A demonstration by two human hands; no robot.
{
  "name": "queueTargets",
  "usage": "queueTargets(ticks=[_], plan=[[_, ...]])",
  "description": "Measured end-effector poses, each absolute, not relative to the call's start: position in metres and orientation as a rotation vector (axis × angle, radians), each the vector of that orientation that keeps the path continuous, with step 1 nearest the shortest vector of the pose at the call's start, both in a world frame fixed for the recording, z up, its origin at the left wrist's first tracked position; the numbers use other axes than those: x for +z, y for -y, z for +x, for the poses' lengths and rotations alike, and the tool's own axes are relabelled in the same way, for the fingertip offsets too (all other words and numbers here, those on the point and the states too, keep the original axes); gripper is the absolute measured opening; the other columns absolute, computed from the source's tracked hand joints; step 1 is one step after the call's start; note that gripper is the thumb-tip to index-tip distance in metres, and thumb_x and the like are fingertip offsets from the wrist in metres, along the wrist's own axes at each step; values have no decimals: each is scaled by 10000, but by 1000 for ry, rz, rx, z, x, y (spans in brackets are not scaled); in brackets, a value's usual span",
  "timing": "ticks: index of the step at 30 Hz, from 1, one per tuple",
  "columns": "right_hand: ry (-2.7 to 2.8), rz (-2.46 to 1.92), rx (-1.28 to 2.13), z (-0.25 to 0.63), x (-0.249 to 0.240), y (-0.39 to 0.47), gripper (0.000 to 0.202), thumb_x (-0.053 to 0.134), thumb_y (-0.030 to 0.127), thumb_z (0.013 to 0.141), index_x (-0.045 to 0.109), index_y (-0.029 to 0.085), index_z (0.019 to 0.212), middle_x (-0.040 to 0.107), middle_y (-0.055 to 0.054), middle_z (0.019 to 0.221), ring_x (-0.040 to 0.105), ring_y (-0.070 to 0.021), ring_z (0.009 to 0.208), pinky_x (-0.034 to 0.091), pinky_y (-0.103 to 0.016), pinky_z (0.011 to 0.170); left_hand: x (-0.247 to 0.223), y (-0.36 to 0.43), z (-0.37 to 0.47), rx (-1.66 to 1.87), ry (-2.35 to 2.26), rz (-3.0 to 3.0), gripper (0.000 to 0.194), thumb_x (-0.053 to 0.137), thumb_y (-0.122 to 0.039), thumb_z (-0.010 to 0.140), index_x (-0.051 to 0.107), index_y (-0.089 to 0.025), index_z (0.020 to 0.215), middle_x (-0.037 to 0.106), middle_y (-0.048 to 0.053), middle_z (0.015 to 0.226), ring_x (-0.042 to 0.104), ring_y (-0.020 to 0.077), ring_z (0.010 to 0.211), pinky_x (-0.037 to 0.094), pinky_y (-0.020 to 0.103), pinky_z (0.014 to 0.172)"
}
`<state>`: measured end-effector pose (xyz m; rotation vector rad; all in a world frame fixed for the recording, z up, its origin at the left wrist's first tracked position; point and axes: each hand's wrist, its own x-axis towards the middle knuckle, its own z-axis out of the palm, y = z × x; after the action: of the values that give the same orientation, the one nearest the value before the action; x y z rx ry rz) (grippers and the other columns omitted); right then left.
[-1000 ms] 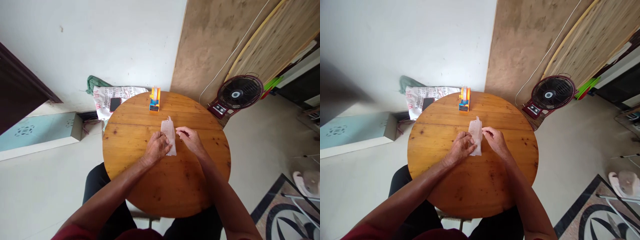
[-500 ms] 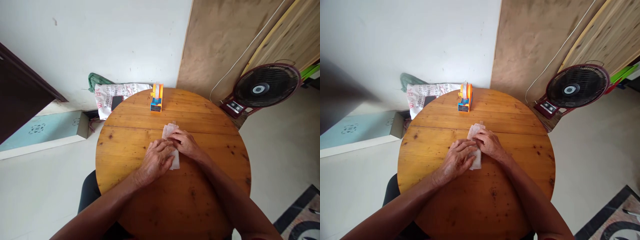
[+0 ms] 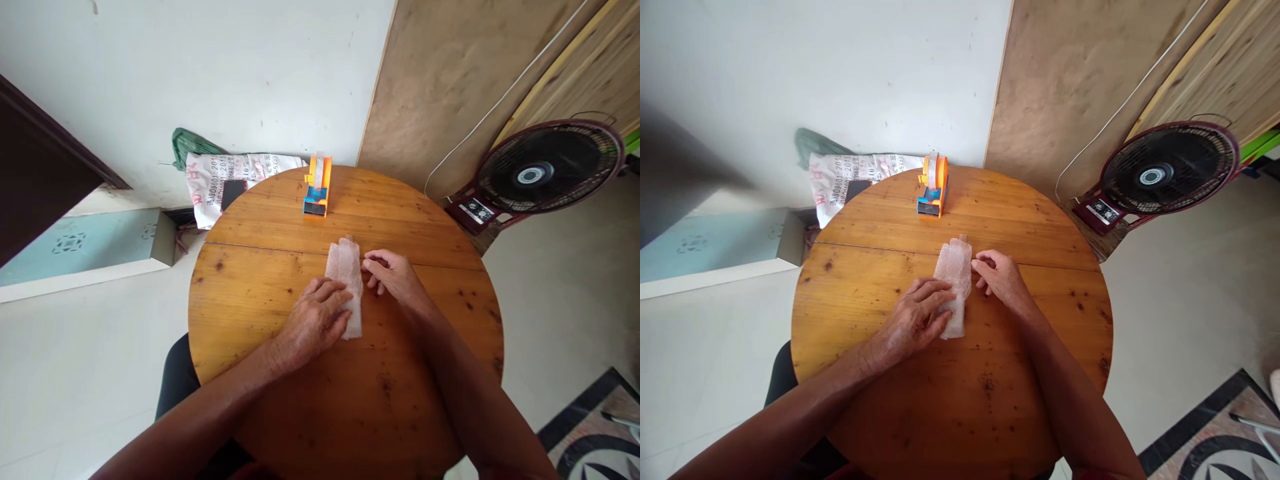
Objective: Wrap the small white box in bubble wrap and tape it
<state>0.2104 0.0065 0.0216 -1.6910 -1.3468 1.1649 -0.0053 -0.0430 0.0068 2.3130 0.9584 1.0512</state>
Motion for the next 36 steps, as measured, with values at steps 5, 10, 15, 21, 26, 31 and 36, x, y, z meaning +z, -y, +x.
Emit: queueTargets(ticks=[5,10,15,21,26,31,36], plan=[[1178,-1552,1457,198,24,-4,363,759,450,712,647,170,914,634,6,651,564,-106,443,399,-188,300,7,44,-5,1060,-978,2319,203,593,-153,897,643,-150,1094,616,146,1209,573,259,1112,550,440,956],[1090,-1438,1580,191,24,-7,428,775,567,675,597,184,740,514,57,508,414,-64,362,310,-179,279,5,46,-5,1042,-944,2292,217,580,-173,911,629,-165,1122,579,149,1242,579,255,1136,557,425,958],[1276,-1495,1487,202,29,-9,402,731,557,743,635,170,801,472,70,453,326,-48,348,217,-176,309,4,46,-7,1030,-990,2259,217,599,-205,901,638,-174,1112,511,161,1310,554,267,1159,537,440,972],[1273,-1506,1541,219,32,-9,431,698,579,766,657,158,843,667,-47,764,526,-75,471,313,-160,308,2,43,-6,1036,-1042,2234,428,630,-241,870,504,-181,1275,583,132,1215,545,276,1121,511,464,979],[1173,-1484,1566,209,26,-9,384,669,543,800,626,162,808,673,-63,772,586,-95,484,330,-162,284,0,42,-4,1040,-996,2217,394,620,-222,870,509,-173,1245,576,139,1263,525,271,1169,494,456,1008],[1202,-1517,1438,196,20,-13,320,709,475,753,596,188,836,583,30,572,523,-97,395,317,-178,261,-3,40,-4,1034,-966,2267,293,601,-236,888,597,-177,1176,587,141,1240,501,292,1211,485,482,1023],[1309,-1543,1378,193,17,-18,307,676,481,745,583,196,811,506,71,453,397,-81,317,262,-188,265,-5,39,-2,1066,-943,2281,278,582,-247,908,624,-151,1166,621,138,1186,510,290,1204,481,484,1032]])
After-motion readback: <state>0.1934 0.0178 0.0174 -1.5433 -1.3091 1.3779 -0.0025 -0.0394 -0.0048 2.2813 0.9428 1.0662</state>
